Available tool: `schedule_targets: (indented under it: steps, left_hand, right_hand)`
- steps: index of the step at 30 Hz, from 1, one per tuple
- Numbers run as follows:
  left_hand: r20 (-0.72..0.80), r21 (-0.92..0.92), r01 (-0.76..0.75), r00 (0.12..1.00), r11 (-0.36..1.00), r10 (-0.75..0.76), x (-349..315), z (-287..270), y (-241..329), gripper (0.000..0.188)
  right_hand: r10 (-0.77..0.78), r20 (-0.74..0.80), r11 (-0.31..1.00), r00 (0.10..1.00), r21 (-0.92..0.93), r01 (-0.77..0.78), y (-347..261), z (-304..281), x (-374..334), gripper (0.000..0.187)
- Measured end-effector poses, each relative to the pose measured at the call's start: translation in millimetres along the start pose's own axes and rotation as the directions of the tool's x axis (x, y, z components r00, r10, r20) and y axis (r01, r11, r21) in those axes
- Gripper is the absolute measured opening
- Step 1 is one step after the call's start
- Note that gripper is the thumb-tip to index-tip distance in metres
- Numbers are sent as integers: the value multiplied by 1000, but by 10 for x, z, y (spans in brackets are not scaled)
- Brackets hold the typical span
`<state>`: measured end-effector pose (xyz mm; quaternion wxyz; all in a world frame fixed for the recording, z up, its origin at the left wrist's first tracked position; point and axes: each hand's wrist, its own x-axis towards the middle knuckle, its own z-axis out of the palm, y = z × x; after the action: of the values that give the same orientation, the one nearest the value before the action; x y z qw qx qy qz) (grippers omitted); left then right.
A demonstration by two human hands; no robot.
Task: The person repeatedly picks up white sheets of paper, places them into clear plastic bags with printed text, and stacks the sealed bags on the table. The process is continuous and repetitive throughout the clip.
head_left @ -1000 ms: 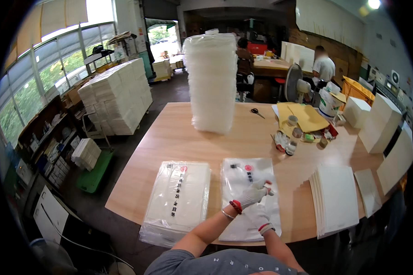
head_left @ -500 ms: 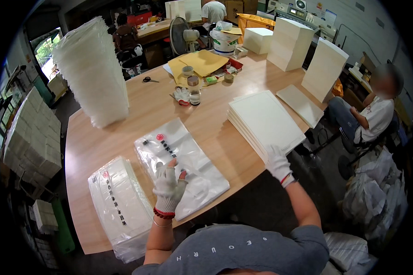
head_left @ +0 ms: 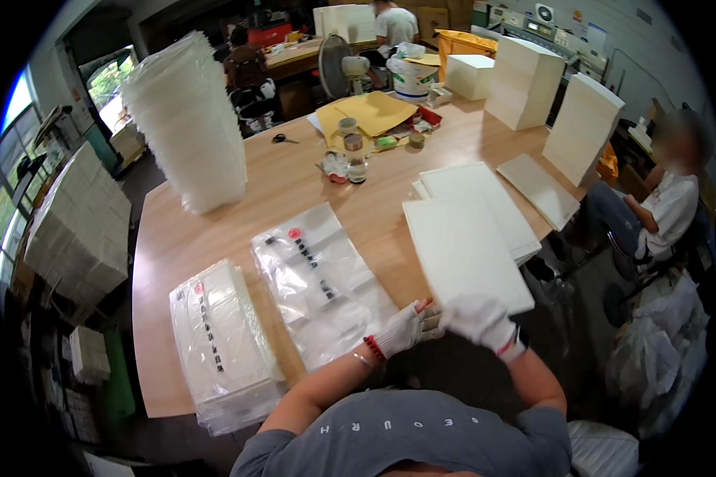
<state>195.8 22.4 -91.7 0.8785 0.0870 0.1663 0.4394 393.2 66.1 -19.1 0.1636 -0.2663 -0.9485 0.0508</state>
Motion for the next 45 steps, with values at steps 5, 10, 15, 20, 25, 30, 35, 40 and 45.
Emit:
schedule_targets:
  steps: [5, 10, 15, 20, 25, 30, 35, 40, 45]
  left_hand:
    - [-319, 737, 143, 935, 661, 153, -341, 26, 103, 31]
    - [-101, 986, 144, 915, -81, 391, -553, 317, 46, 70]
    - [292, 671, 109, 871, -734, 395, -718, 222, -373, 83]
    - [449, 633, 461, 435, -622, 780, -1234, 218, 481, 74]
    - [-332, 939, 92, 505, 333, 797, -1434, -227, 1334, 58]
    - [548, 717, -9, 625, -697, 556, -1021, 99, 489, 43]
    - [363, 842, 127, 588, -525, 723, -771, -629, 706, 37]
    - [492, 629, 67, 737, -775, 463, -942, -1247, 759, 38]
    - [-36, 999, 21, 93, 35, 995, -1274, -1767, 1121, 47]
  right_hand:
    - [246, -185, 929, 952, -234, -285, 442, 478, -701, 24]
    - [761, 237, -91, 604, 961, -262, -29, 899, -576, 46]
    - [811, 72, 32, 580, 985, -167, -870, 1091, 118, 37]
    - [499, -246, 618, 831, 773, -142, -735, 904, -42, 35]
    - [155, -124, 909, 980, 406, -93, -825, 817, -19, 33]
    - [374, 228, 904, 899, 129, -408, -781, 1253, 523, 25]
    - [674, 134, 683, 726, 261, -682, -719, 1280, 932, 39]
    - [610, 20, 786, 792, 110, -608, -333, 2069, 1349, 44]
    - [610, 337, 767, 717, -27, -641, 63, 2153, 1538, 56]
